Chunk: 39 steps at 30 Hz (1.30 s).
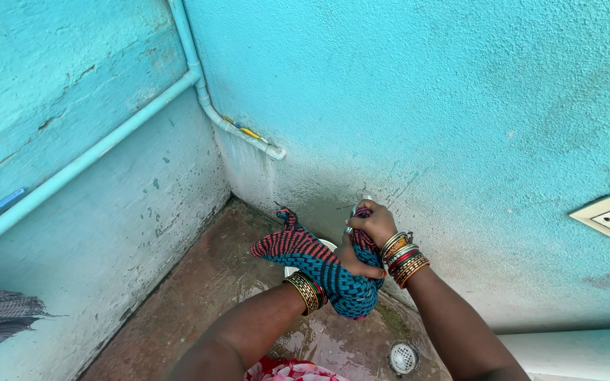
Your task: The person washes a piece of patterned cloth under a tap, wrings it out, and then holds it up in a courtyard to air it out.
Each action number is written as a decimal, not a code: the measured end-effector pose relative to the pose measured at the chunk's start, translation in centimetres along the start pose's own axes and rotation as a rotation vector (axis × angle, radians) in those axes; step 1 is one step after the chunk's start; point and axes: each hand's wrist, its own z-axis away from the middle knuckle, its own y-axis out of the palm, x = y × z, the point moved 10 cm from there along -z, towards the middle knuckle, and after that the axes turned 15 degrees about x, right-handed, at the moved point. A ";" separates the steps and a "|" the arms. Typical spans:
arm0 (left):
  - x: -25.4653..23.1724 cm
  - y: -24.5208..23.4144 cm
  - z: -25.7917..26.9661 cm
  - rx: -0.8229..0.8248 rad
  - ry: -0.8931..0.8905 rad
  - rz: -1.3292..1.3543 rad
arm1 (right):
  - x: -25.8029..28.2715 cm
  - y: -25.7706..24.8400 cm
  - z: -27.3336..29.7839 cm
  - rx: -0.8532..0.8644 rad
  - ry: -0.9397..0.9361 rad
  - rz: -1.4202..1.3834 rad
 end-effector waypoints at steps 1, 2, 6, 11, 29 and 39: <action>0.0 -0.1 -0.2 -0.005 0.008 -0.003 | 0.2 -0.3 0.1 -0.035 0.037 0.086; 0.2 0.0 -0.4 -0.009 0.011 -0.006 | 0.4 -0.1 0.1 -0.034 0.038 0.085; 0.5 -0.3 -1.2 -0.020 0.034 -0.013 | 0.7 -0.3 0.0 -0.091 0.116 0.202; 1.0 -1.0 -2.1 -0.037 0.041 -0.033 | 0.3 -0.1 -0.8 -0.109 0.166 0.230; 2.8 -3.3 -2.4 -0.124 0.028 -0.092 | -1.9 1.5 -4.2 -0.149 0.114 0.301; 2.9 -4.8 -1.9 -0.231 0.047 -0.144 | -3.2 2.4 -6.2 -0.024 0.166 0.106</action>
